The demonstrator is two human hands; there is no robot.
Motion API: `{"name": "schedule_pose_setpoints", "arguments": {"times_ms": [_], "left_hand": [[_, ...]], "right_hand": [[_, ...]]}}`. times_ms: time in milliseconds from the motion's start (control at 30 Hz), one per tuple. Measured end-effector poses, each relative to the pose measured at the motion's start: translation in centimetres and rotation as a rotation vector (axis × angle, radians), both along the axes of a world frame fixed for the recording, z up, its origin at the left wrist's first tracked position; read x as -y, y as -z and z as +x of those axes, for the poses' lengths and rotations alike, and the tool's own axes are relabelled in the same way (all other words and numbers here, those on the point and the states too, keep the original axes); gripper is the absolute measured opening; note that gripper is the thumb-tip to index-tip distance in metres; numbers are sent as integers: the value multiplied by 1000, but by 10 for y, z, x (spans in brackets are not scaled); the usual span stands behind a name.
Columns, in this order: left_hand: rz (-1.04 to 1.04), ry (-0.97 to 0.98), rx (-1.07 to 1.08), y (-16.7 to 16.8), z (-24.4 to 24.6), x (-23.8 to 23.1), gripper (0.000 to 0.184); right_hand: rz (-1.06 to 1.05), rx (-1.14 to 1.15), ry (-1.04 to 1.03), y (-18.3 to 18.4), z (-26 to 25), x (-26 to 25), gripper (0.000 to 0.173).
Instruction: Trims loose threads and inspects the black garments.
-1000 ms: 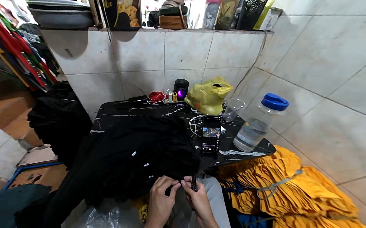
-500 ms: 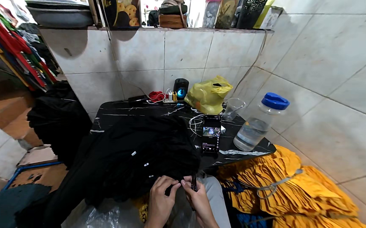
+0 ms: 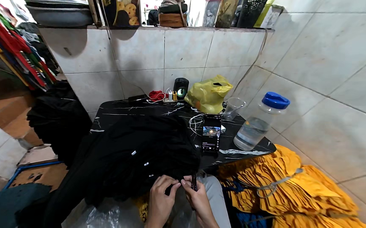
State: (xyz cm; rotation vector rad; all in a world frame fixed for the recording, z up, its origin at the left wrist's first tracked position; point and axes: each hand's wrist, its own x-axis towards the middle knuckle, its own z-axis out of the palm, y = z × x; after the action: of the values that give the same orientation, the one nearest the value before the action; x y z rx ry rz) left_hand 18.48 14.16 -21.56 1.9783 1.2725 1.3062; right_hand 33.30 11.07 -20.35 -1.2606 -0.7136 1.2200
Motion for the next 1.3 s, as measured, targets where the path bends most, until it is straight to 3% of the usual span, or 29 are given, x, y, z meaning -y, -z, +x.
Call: {"name": "schedule_pose_setpoints", "arguments": {"times_ms": [267,467,667,733,833,967,1067,1133,1200,1300], "left_hand": [[5,5,-6,0,-1,1,13],[181,-42,27,-1,5,4,8],[-13,264,47,-9,-2,6,14],[-27,219,110,-11,-3,6,13],[3,-29,-35,-13,-4,5,22],[69,-271,-322,-5,-1,6,31],[99,-487,-438,-9,-16,7,29],[97,-547,-464,-12,-36,5,34],[59,-556,-516,-17,-53,9,29],[59,-624,-568,-16,-70,12,37]], "right_hand": [[11,3,0,0,0,0,16],[6,10,-4,-3,0,1,18],[36,20,14,-5,1,0,19],[42,1,14,-6,0,0,18],[59,37,40,-9,-6,-3,17],[178,442,61,-7,-21,-15,31],[328,969,81,-8,-26,-16,19],[398,1255,151,-13,-24,-14,26],[385,1408,134,-19,-18,-12,39],[253,1469,-9,-33,-11,-8,60]]}}
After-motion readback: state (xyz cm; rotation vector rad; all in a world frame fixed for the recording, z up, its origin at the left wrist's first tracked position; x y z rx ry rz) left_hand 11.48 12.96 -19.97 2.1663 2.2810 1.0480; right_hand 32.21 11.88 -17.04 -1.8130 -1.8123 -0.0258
